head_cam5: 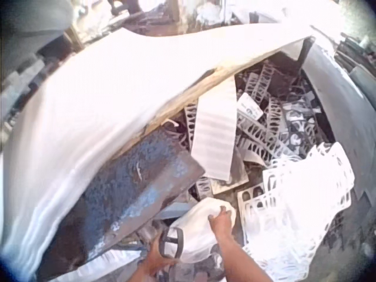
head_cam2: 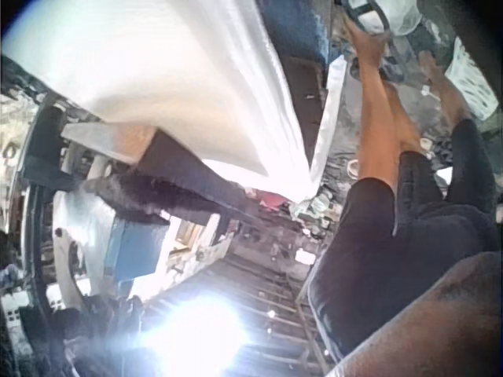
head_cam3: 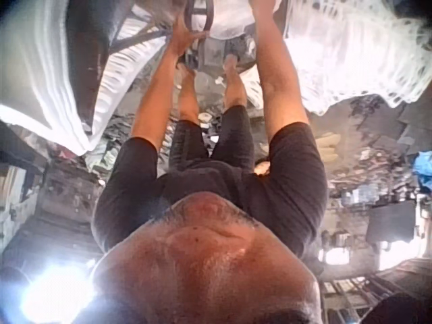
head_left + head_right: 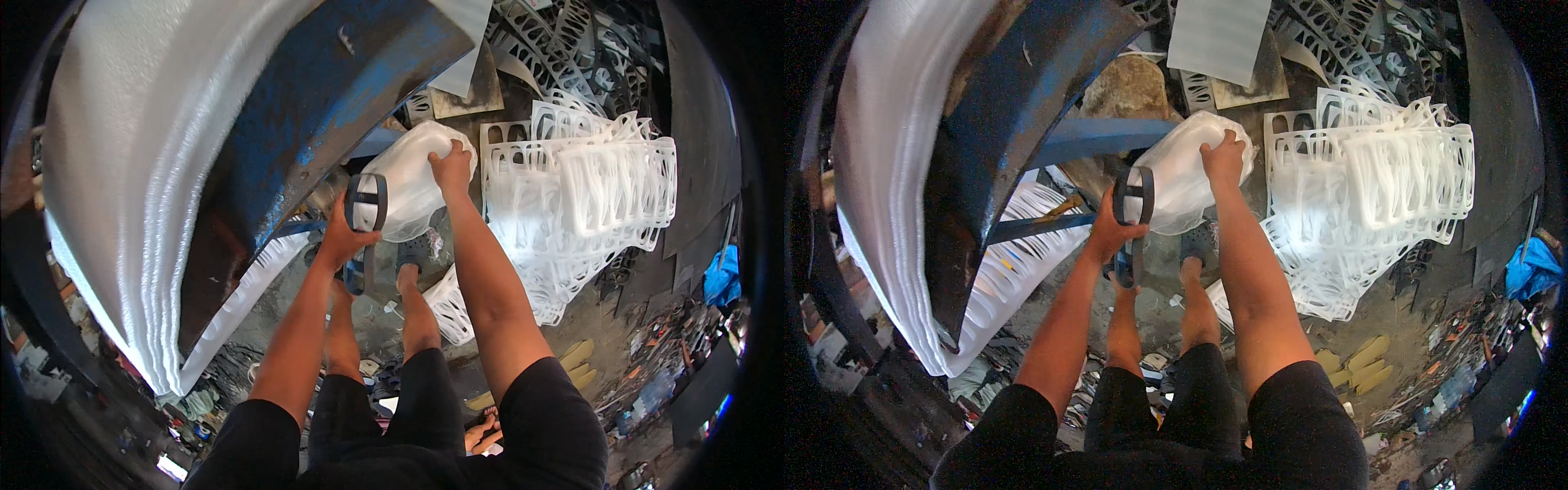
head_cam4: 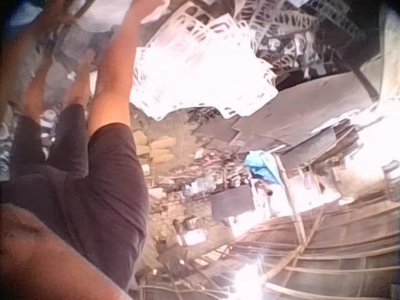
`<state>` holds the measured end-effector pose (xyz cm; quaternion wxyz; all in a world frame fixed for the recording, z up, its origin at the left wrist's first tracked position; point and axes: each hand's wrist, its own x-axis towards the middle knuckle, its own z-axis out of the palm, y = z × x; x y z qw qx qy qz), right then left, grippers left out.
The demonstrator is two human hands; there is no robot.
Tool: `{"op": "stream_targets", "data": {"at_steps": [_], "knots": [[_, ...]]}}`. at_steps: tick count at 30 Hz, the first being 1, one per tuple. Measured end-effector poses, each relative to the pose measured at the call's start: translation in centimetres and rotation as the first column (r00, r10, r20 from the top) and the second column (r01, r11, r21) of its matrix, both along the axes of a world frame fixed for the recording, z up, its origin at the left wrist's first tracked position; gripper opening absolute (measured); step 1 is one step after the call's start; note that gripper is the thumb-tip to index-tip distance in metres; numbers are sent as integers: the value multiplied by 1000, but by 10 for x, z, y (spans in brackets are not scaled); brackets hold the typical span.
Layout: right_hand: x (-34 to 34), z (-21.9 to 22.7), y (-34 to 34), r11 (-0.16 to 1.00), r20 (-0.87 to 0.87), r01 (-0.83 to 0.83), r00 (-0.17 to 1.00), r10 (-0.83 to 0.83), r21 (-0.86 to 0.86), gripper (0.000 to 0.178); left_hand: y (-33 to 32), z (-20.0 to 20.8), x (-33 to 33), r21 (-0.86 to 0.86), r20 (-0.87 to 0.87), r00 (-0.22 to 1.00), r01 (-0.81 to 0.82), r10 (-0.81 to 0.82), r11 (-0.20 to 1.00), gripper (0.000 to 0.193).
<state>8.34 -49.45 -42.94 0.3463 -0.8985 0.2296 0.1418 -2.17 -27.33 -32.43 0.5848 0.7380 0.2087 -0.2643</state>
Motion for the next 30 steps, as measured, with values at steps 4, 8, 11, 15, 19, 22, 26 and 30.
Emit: {"op": "stream_targets", "data": {"at_steps": [4,8,11,15,19,22,26,30], "knots": [[-13,52,-2,999,263,42,964,-43,10,61,12,28,-29,149,65,992,100,-111,984,110],[-74,195,-2,893,1,-104,993,116,437,36,-5,114,-45,59,195,981,-2,-9,998,112],[-146,288,4,807,350,-348,918,189,478,52,-37,201,-45,163,431,900,-153,69,975,105],[-178,399,19,779,689,-599,645,332,185,88,-92,345,-47,22,567,758,-405,322,914,105],[-172,480,29,800,569,-499,783,251,333,101,-87,421,-41,-102,661,644,-433,386,896,102],[-162,524,54,862,570,-460,776,272,215,97,-45,478,-50,-33,729,650,-278,214,960,93],[-149,576,76,817,569,-491,781,259,302,81,63,447,-79,-5,900,311,-695,306,719,59],[-154,594,96,797,618,-543,731,291,266,70,181,387,-79,276,686,566,-783,457,557,46]]}}
